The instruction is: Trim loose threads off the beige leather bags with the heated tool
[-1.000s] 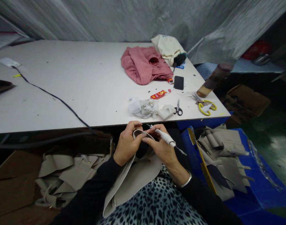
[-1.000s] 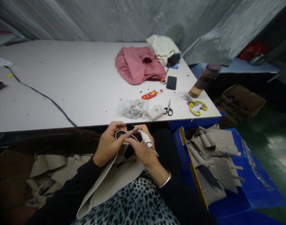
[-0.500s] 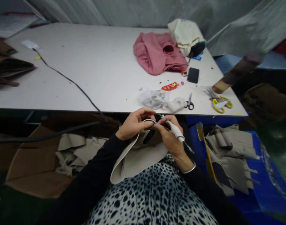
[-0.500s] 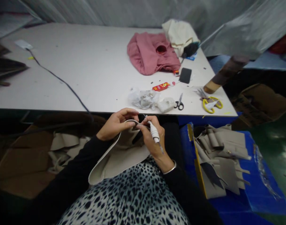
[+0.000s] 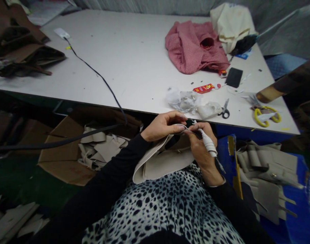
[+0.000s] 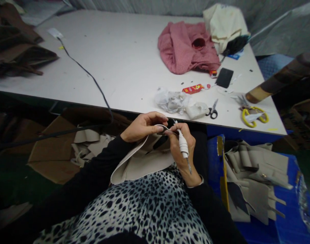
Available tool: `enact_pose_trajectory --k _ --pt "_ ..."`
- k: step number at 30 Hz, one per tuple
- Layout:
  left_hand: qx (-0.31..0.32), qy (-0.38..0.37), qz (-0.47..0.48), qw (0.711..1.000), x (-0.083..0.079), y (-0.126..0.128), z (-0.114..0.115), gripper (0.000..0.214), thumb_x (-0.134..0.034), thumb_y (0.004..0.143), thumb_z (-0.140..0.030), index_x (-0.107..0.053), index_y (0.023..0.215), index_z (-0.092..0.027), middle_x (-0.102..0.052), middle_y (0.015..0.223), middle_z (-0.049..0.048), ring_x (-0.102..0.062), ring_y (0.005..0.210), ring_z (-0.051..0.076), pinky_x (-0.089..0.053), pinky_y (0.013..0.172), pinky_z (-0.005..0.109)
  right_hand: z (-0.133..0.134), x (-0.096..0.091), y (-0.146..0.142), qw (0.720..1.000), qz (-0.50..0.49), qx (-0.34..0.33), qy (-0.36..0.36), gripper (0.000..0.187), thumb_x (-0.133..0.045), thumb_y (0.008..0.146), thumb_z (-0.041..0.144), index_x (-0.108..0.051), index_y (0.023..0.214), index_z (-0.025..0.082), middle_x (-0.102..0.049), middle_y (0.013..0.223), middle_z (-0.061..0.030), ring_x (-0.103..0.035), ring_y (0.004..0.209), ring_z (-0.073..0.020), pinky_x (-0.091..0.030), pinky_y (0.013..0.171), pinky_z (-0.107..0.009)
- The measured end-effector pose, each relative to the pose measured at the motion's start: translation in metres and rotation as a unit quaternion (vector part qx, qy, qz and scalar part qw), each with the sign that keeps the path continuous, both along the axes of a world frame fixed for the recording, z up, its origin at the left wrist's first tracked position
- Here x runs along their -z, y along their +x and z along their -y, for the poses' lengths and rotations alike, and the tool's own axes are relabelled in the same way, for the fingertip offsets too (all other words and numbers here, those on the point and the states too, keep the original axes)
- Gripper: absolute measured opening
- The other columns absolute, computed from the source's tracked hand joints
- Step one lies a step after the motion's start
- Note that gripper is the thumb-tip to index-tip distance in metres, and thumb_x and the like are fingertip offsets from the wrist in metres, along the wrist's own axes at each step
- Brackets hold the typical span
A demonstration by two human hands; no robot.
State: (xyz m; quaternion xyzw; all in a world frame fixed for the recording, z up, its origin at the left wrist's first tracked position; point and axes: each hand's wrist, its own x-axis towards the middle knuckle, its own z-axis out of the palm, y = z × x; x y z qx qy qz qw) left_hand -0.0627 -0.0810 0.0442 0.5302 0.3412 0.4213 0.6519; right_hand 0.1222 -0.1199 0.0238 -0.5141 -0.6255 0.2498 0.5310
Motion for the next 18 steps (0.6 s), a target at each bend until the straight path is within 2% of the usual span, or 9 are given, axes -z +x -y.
enact_pose_trajectory --k 4,7,12,15,18 --pt "-0.006 0.064 -0.089 0.994 -0.006 -0.005 -0.002 0.033 -0.081 0.078 -0.021 -0.073 0.109 -0.014 -0.073 0.118 0.0119 -0.068 0.115 0.024 -0.05 0.108 0.042 -0.007 -0.003 -0.002 1.0 0.004 -0.004 0.015 0.015 -0.076 0.087 0.026 -0.061 0.085 0.024 -0.068 0.083 0.0017 -0.064 0.078 -0.0188 -0.053 0.072 -0.031" --pt "-0.017 0.109 -0.146 0.983 -0.009 -0.01 -0.003 0.032 -0.077 0.079 -0.02 -0.074 0.11 -0.012 -0.074 0.118 0.0133 -0.069 0.114 0.025 -0.049 0.109 0.044 -0.013 -0.003 -0.004 0.999 -0.004 -0.012 0.03 0.016 -0.076 0.086 0.023 -0.061 0.085 0.024 -0.068 0.082 0.0024 -0.064 0.077 -0.0181 -0.053 0.074 -0.031" --pt "-0.036 0.105 -0.187 0.976 -0.011 -0.017 -0.007 0.031 -0.075 0.08 -0.02 -0.075 0.11 -0.012 -0.076 0.115 0.0117 -0.069 0.109 0.024 -0.051 0.105 0.043 -0.032 0.002 -0.006 0.999 0.007 -0.026 0.029 0.016 -0.076 0.086 0.025 -0.061 0.085 0.024 -0.067 0.082 0.0024 -0.062 0.076 -0.0181 -0.052 0.073 -0.031" --pt "-0.052 0.079 -0.196 0.976 -0.018 -0.02 -0.012 0.03 -0.073 0.08 -0.02 -0.075 0.109 -0.013 -0.077 0.11 0.0105 -0.07 0.105 0.023 -0.053 0.099 0.041 -0.055 0.0 -0.006 0.996 0.022 -0.073 0.04 0.015 -0.076 0.086 0.028 -0.061 0.085 0.024 -0.066 0.082 0.0022 -0.061 0.074 -0.018 -0.051 0.07 -0.032" --pt "-0.052 0.075 -0.25 0.964 -0.032 -0.027 -0.018 0.028 -0.072 0.08 -0.022 -0.078 0.106 -0.015 -0.079 0.102 0.008 -0.071 0.097 0.023 -0.055 0.093 0.039 -0.081 -0.011 -0.009 0.986 0.044 -0.155 0.041 0.013 -0.075 0.085 0.027 -0.062 0.085 0.024 -0.065 0.08 0.0029 -0.059 0.073 -0.0169 -0.049 0.069 -0.031"
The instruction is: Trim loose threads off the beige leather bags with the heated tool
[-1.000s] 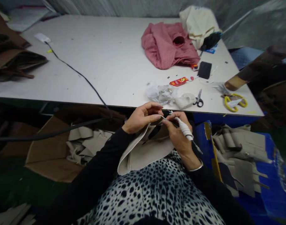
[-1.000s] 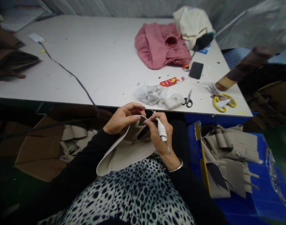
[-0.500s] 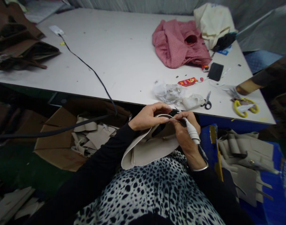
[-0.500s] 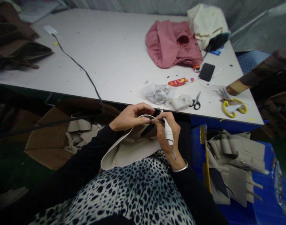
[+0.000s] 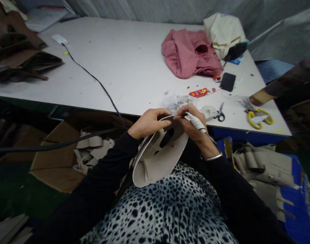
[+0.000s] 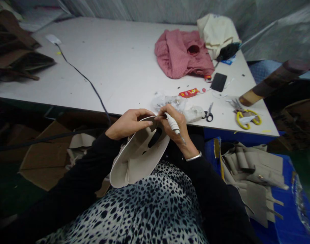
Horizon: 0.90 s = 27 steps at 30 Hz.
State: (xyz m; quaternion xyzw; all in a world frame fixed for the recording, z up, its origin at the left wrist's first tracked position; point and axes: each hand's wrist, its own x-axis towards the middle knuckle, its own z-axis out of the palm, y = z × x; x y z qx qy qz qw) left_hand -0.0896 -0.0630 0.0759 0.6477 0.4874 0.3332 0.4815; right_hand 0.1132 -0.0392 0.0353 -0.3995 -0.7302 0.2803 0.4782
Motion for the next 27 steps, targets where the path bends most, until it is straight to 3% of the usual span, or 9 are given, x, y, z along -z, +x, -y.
enact_pose_trajectory --k 4,8,13,16,20,22,25,27 --pt "0.015 -0.011 -0.06 0.998 -0.018 -0.015 -0.007 0.026 -0.072 0.081 -0.027 -0.081 0.103 -0.016 -0.08 0.096 0.0065 -0.072 0.091 0.025 -0.056 0.089 0.039 -0.022 -0.017 -0.013 0.997 0.006 -0.08 0.004 0.01 -0.071 0.086 0.023 -0.061 0.084 0.023 -0.065 0.08 0.0032 -0.058 0.075 -0.0156 -0.047 0.07 -0.03" --pt "0.023 -0.001 -0.094 0.995 -0.027 -0.029 -0.014 0.028 -0.073 0.081 -0.03 -0.082 0.104 -0.018 -0.081 0.093 0.0057 -0.073 0.087 0.025 -0.056 0.088 0.038 -0.031 -0.022 -0.028 0.996 -0.008 -0.093 -0.009 0.008 -0.069 0.084 0.019 -0.061 0.083 0.022 -0.066 0.079 0.0032 -0.058 0.074 -0.0149 -0.046 0.069 -0.029" --pt "-0.031 0.028 -0.16 0.986 -0.023 -0.028 -0.025 0.021 -0.077 0.078 -0.033 -0.083 0.091 -0.017 -0.077 0.076 0.0035 -0.067 0.071 0.021 -0.051 0.069 0.032 -0.037 -0.017 -0.044 0.992 -0.017 -0.128 -0.011 0.005 -0.065 0.087 0.021 -0.06 0.087 0.023 -0.065 0.08 0.0039 -0.059 0.073 -0.0144 -0.047 0.068 -0.028" --pt "-0.08 0.046 -0.172 0.981 -0.018 -0.024 -0.025 0.018 -0.077 0.077 -0.032 -0.081 0.081 -0.015 -0.07 0.065 0.0015 -0.06 0.062 0.017 -0.046 0.064 0.03 -0.034 -0.017 -0.044 0.996 -0.047 -0.077 0.009 0.01 -0.067 0.09 0.023 -0.058 0.086 0.023 -0.064 0.082 0.0036 -0.06 0.076 -0.0147 -0.05 0.073 -0.03" --pt "-0.172 0.071 -0.158 0.97 -0.023 -0.035 -0.012 0.02 -0.075 0.08 -0.033 -0.076 0.075 -0.014 -0.065 0.062 0.0002 -0.054 0.06 0.014 -0.04 0.058 0.028 -0.01 -0.024 -0.017 0.992 -0.112 0.055 0.01 0.019 -0.066 0.099 0.038 -0.058 0.09 0.023 -0.07 0.091 -0.0008 -0.068 0.087 -0.0178 -0.056 0.083 -0.034" --pt "-0.235 0.122 -0.163 0.95 -0.032 -0.045 0.0 0.018 -0.074 0.081 -0.031 -0.073 0.073 -0.015 -0.062 0.062 -0.0013 -0.052 0.06 0.013 -0.039 0.058 0.028 0.01 -0.027 0.003 0.986 -0.129 0.101 -0.02 0.027 -0.065 0.101 0.048 -0.058 0.092 0.023 -0.074 0.088 -0.0018 -0.072 0.082 -0.018 -0.059 0.077 -0.033" --pt "-0.301 0.198 -0.189 0.913 -0.048 -0.054 0.021 0.019 -0.074 0.083 -0.03 -0.07 0.07 -0.017 -0.056 0.06 -0.0038 -0.046 0.058 0.011 -0.036 0.058 0.028 0.044 -0.025 0.031 0.977 -0.143 0.109 -0.111 0.037 -0.052 0.106 0.059 -0.06 0.103 0.023 -0.076 0.078 -0.0006 -0.071 0.06 -0.0151 -0.056 0.056 -0.026" --pt "-0.315 0.219 -0.206 0.9 -0.055 -0.053 0.035 0.021 -0.072 0.087 -0.032 -0.07 0.072 -0.018 -0.055 0.06 -0.0042 -0.046 0.058 0.011 -0.036 0.058 0.029 0.064 -0.019 0.043 0.972 -0.116 0.096 -0.182 0.038 -0.055 0.104 0.059 -0.062 0.109 0.022 -0.077 0.078 -0.0011 -0.072 0.058 -0.015 -0.056 0.053 -0.024"
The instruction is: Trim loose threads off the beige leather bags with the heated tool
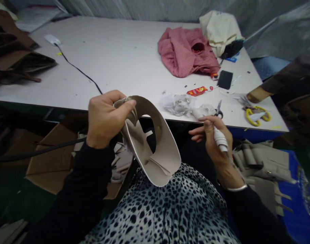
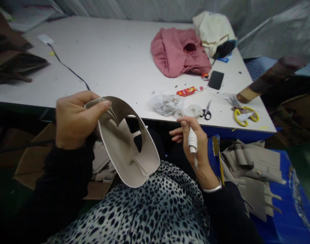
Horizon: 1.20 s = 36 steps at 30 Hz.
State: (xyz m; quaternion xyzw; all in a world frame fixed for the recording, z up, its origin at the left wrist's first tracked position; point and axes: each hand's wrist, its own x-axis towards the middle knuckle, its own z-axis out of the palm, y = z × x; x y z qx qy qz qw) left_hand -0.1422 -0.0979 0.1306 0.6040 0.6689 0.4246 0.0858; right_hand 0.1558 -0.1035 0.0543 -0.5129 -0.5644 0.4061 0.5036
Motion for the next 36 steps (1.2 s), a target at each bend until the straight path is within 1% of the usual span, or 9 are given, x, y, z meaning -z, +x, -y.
enact_pose_trajectory --k 3,6,11,13,17,20,28,33,36 --pt "-0.013 0.02 -0.016 1.0 0.0 0.009 0.016 0.021 -0.072 0.088 -0.032 -0.069 0.072 -0.019 -0.055 0.06 -0.0042 -0.047 0.058 0.012 -0.036 0.059 0.03 0.027 0.011 0.009 0.996 0.029 -0.058 -0.066 0.036 -0.066 0.099 0.056 -0.065 0.11 0.022 -0.079 0.086 -0.0039 -0.076 0.07 -0.0184 -0.059 0.06 -0.026" --pt "-0.021 0.049 -0.027 0.998 0.012 0.02 0.022 0.02 -0.072 0.087 -0.028 -0.067 0.07 -0.021 -0.056 0.061 -0.0032 -0.049 0.059 0.014 -0.036 0.058 0.031 0.052 0.018 0.011 0.99 0.071 -0.089 -0.079 0.036 -0.071 0.095 0.053 -0.061 0.112 0.023 -0.077 0.087 -0.0039 -0.074 0.073 -0.0196 -0.058 0.066 -0.029" --pt "-0.018 0.161 -0.056 0.985 0.028 0.031 0.022 0.025 -0.073 0.085 -0.018 -0.058 0.064 -0.018 -0.052 0.063 -0.0029 -0.047 0.061 0.012 -0.034 0.06 0.031 0.086 0.017 0.007 0.98 0.157 -0.028 -0.121 0.051 -0.084 0.081 0.047 -0.049 0.111 0.026 -0.073 0.087 0.001 -0.071 0.075 -0.0197 -0.053 0.07 -0.03" --pt "-0.016 0.202 -0.065 0.977 0.028 0.032 0.022 0.027 -0.073 0.084 -0.015 -0.056 0.063 -0.018 -0.049 0.064 -0.003 -0.045 0.062 0.012 -0.033 0.061 0.032 0.093 0.017 0.006 0.975 0.171 -0.024 -0.143 0.051 -0.084 0.081 0.046 -0.047 0.109 0.026 -0.071 0.085 0.0026 -0.07 0.072 -0.0192 -0.051 0.067 -0.028" --pt "-0.002 0.201 -0.073 0.977 0.027 0.036 0.022 0.028 -0.07 0.088 -0.016 -0.056 0.065 -0.019 -0.048 0.066 -0.0024 -0.045 0.066 0.013 -0.034 0.065 0.033 0.097 0.022 0.002 0.968 0.181 -0.04 -0.166 0.045 -0.081 0.083 0.047 -0.045 0.1 0.026 -0.069 0.08 0.0036 -0.067 0.068 -0.0186 -0.046 0.063 -0.027" --pt "0.005 0.224 -0.057 0.973 0.03 0.039 0.023 0.029 -0.073 0.085 -0.014 -0.056 0.062 -0.018 -0.048 0.063 -0.0031 -0.044 0.061 0.013 -0.033 0.061 0.032 0.092 0.028 0.0 0.967 0.193 -0.032 -0.164 0.042 -0.078 0.083 0.046 -0.045 0.099 0.026 -0.061 0.071 0.0065 -0.062 0.062 -0.0179 -0.041 0.058 -0.025" --pt "0.016 0.13 -0.002 0.991 0.046 0.031 0.041 0.028 -0.068 0.09 -0.014 -0.061 0.063 -0.018 -0.056 0.063 -0.0028 -0.053 0.06 0.012 -0.039 0.06 0.028 0.084 0.041 -0.003 0.974 0.185 -0.035 -0.128 0.031 -0.068 0.093 0.048 -0.046 0.094 0.026 -0.051 0.064 0.0078 -0.052 0.054 -0.0154 -0.037 0.052 -0.024" --pt "-0.003 0.071 0.05 0.996 0.052 0.017 0.055 0.029 -0.067 0.091 -0.019 -0.064 0.062 -0.019 -0.06 0.063 -0.002 -0.056 0.061 0.013 -0.043 0.062 0.028 0.075 0.035 -0.005 0.983 0.175 -0.003 -0.049 0.025 -0.065 0.095 0.044 -0.049 0.093 0.025 -0.049 0.069 0.0071 -0.047 0.056 -0.0128 -0.038 0.053 -0.023" --pt "-0.018 0.022 0.073 0.997 0.058 0.008 0.062 0.029 -0.067 0.09 -0.022 -0.064 0.062 -0.019 -0.06 0.063 -0.0023 -0.057 0.061 0.013 -0.043 0.062 0.027 0.068 0.031 -0.007 0.982 0.184 -0.013 -0.038 0.022 -0.065 0.095 0.042 -0.05 0.092 0.025 -0.048 0.07 0.007 -0.047 0.056 -0.0123 -0.038 0.053 -0.022"
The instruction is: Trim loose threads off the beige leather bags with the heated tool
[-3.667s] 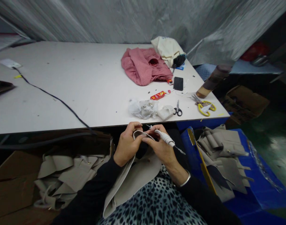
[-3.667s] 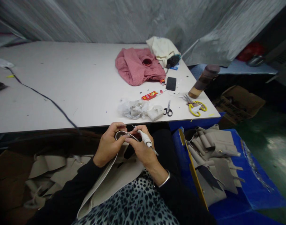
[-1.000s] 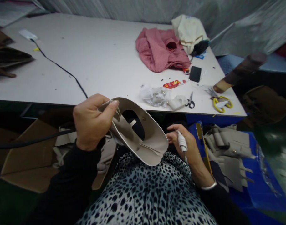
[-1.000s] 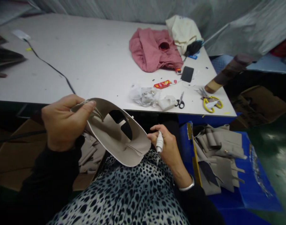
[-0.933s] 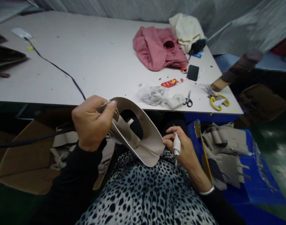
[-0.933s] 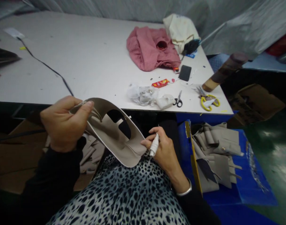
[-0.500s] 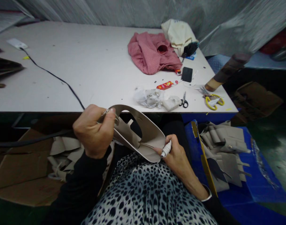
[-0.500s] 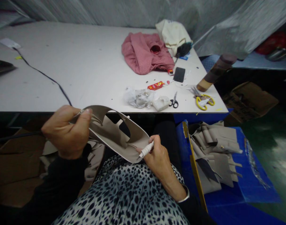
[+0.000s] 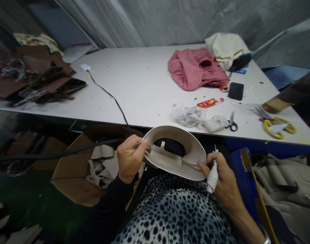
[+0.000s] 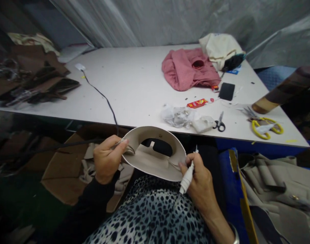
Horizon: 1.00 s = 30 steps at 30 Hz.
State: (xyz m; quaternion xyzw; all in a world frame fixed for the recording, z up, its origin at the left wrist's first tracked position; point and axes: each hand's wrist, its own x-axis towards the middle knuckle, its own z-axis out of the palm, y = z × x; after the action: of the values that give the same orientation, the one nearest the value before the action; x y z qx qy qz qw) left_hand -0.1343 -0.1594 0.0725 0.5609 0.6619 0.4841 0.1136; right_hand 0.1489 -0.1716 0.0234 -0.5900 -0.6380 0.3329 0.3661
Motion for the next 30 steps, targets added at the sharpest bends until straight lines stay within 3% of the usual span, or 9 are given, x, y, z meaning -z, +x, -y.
enact_pose_trajectory --k 4,7,14,16,19,21,23,26,30 --pt "-0.006 -0.084 -0.004 0.996 0.011 -0.013 0.008 0.031 -0.066 0.091 -0.027 -0.064 0.061 -0.019 -0.061 0.059 -0.0025 -0.057 0.058 0.013 -0.042 0.059 0.026 -0.005 -0.002 -0.002 1.0 0.008 -0.012 0.0 0.021 -0.064 0.096 0.041 -0.052 0.092 0.025 -0.047 0.068 0.007 -0.046 0.056 -0.0124 -0.038 0.052 -0.022" --pt "0.011 -0.137 -0.018 0.99 0.008 -0.024 0.012 0.036 -0.062 0.094 -0.033 -0.066 0.061 -0.019 -0.061 0.057 -0.0017 -0.057 0.057 0.014 -0.042 0.059 0.026 -0.01 -0.004 -0.003 1.0 0.005 -0.013 0.014 0.021 -0.064 0.097 0.042 -0.052 0.092 0.025 -0.047 0.07 0.0064 -0.045 0.056 -0.0125 -0.038 0.052 -0.023" --pt "0.187 -0.248 -0.103 0.945 -0.039 -0.059 0.008 0.035 -0.061 0.097 -0.044 -0.074 0.075 -0.02 -0.07 0.069 -0.0003 -0.061 0.063 0.015 -0.043 0.06 0.025 -0.032 -0.008 -0.005 0.997 0.014 -0.069 0.043 0.019 -0.067 0.095 0.038 -0.054 0.092 0.026 -0.051 0.071 0.0051 -0.047 0.057 -0.0139 -0.039 0.054 -0.025" --pt "0.188 -0.232 -0.12 0.947 -0.046 -0.066 0.004 0.032 -0.064 0.094 -0.044 -0.072 0.076 -0.02 -0.07 0.071 0.0002 -0.062 0.065 0.016 -0.044 0.062 0.026 -0.036 -0.006 -0.001 0.996 0.02 -0.074 0.048 0.019 -0.069 0.094 0.038 -0.055 0.093 0.026 -0.055 0.073 0.0042 -0.05 0.059 -0.0143 -0.04 0.055 -0.025" --pt "0.134 -0.127 -0.119 0.976 -0.041 -0.068 -0.007 0.029 -0.074 0.089 -0.048 -0.071 0.091 -0.019 -0.071 0.089 0.0046 -0.065 0.081 0.019 -0.051 0.077 0.029 -0.041 -0.004 0.006 0.995 0.027 -0.074 0.068 0.022 -0.072 0.092 0.041 -0.056 0.093 0.026 -0.059 0.075 0.003 -0.054 0.06 -0.0149 -0.042 0.055 -0.025" --pt "0.127 -0.041 -0.069 0.989 -0.031 -0.064 -0.02 0.046 -0.075 0.086 -0.059 -0.071 0.108 -0.019 -0.07 0.111 0.0107 -0.066 0.101 0.023 -0.054 0.093 0.034 -0.044 -0.005 0.011 0.993 0.028 -0.073 0.084 0.023 -0.073 0.091 0.042 -0.057 0.092 0.026 -0.061 0.075 0.0028 -0.055 0.06 -0.0148 -0.043 0.055 -0.025" --pt "0.177 -0.011 0.007 0.984 -0.022 -0.058 -0.038 0.063 -0.069 0.086 -0.072 -0.069 0.121 -0.019 -0.066 0.129 0.0158 -0.064 0.119 0.027 -0.052 0.106 0.04 -0.045 -0.008 0.013 0.992 0.024 -0.076 0.094 0.023 -0.075 0.091 0.041 -0.057 0.091 0.026 -0.061 0.076 0.0028 -0.056 0.061 -0.0148 -0.044 0.057 -0.025" --pt "0.309 -0.082 0.082 0.944 -0.019 -0.046 -0.076 0.067 -0.062 0.087 -0.078 -0.075 0.118 -0.019 -0.069 0.133 0.0185 -0.063 0.128 0.029 -0.05 0.112 0.043 -0.048 -0.014 0.01 0.993 0.006 -0.074 0.095 0.025 -0.077 0.089 0.042 -0.058 0.09 0.025 -0.063 0.077 0.0024 -0.059 0.066 -0.0155 -0.047 0.061 -0.026" --pt "0.429 -0.205 0.116 0.872 -0.028 -0.013 -0.131 0.054 -0.074 0.08 -0.07 -0.081 0.106 -0.023 -0.074 0.129 0.0172 -0.071 0.114 0.031 -0.059 0.094 0.042 -0.055 -0.016 0.003 0.993 -0.044 -0.055 0.09 0.027 -0.077 0.089 0.043 -0.058 0.09 0.025 -0.064 0.08 0.002 -0.06 0.07 -0.0157 -0.049 0.065 -0.026"
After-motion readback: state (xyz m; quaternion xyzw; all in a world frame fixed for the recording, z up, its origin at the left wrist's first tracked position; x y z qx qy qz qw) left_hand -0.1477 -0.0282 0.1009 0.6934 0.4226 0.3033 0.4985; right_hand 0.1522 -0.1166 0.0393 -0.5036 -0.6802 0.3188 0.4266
